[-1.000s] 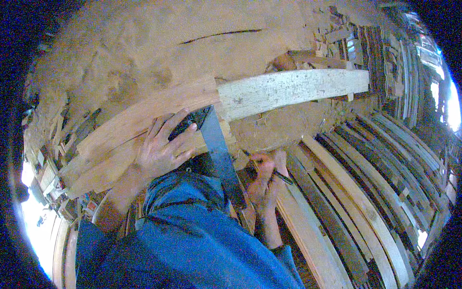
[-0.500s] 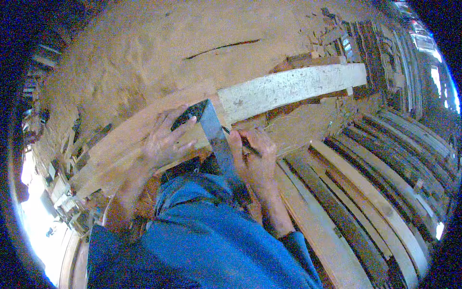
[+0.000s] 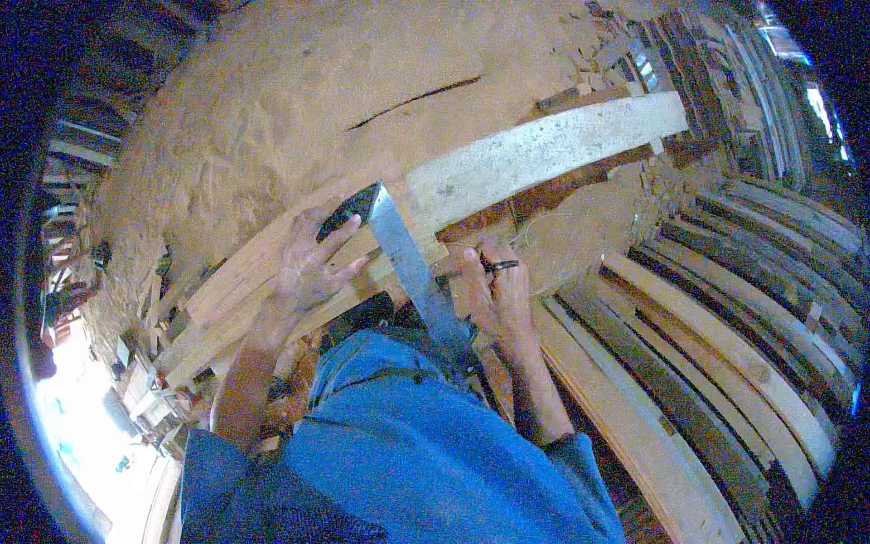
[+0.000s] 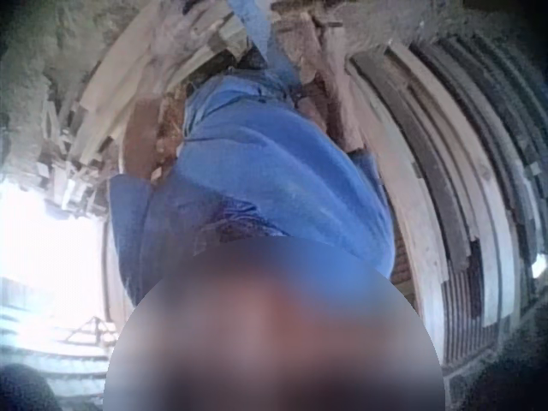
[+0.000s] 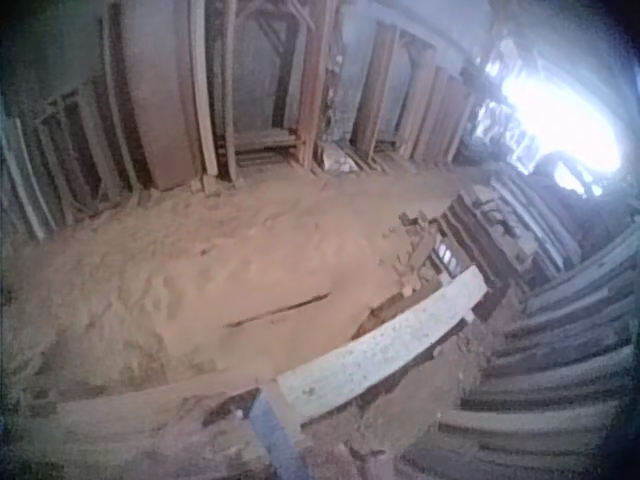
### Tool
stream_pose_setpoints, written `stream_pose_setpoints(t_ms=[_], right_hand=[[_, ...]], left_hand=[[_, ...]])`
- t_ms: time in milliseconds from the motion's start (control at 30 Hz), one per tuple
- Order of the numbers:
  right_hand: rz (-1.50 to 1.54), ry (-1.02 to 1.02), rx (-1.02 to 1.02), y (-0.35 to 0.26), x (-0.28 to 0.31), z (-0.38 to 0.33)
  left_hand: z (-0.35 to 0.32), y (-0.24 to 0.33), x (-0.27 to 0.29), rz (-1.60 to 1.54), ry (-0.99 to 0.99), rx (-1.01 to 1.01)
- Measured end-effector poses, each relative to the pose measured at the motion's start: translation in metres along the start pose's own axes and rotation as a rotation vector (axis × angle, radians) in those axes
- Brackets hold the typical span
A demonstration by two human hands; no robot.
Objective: The person handles several wooden planks, aligns them on a workbench, and uses a square ruler and pencil to mark cut lines. The person repeatedly picks up, positions, and marks the planks without cutting them.
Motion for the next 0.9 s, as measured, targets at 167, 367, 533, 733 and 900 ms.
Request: stream_pose_setpoints(t_ms=[167,367,533,733,900], right_hand=[[0.260,-0.214,-0.277,0.043,-0.031,-0.039],[0.382,-0.499,-0.326,0.038,-0.036,-0.049],[0.292,-0.673,-0.098,0.012,-0.007,-0.043],[0.101,-0.799,0.106,0.021,0.029,-0.023],[0.110,-0.603,-0.191,0.028,0.017,0.002]], left_hand=[[-0.002,0.000,-0.002,-0.045,0.014,0.008],[0.005,0.019,0.019,-0.001,0.049,0.028],[-0.010,0.049,0.068,-0.040,-0.027,0.443],[-0.070,0.065,0.094,-0.162,0.110,0.920],[-0.126,0.060,0.080,-0.252,0.498,1.032]])
Point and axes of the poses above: each hand's wrist, its own z-axis towards the middle knuckle, its own x-axis out of the back of the hand, y = z × x, the point moved 1 cm from there along z, towards the middle knuckle, and after that the axes turned 4 degrees about y, right-handed, at the moved point
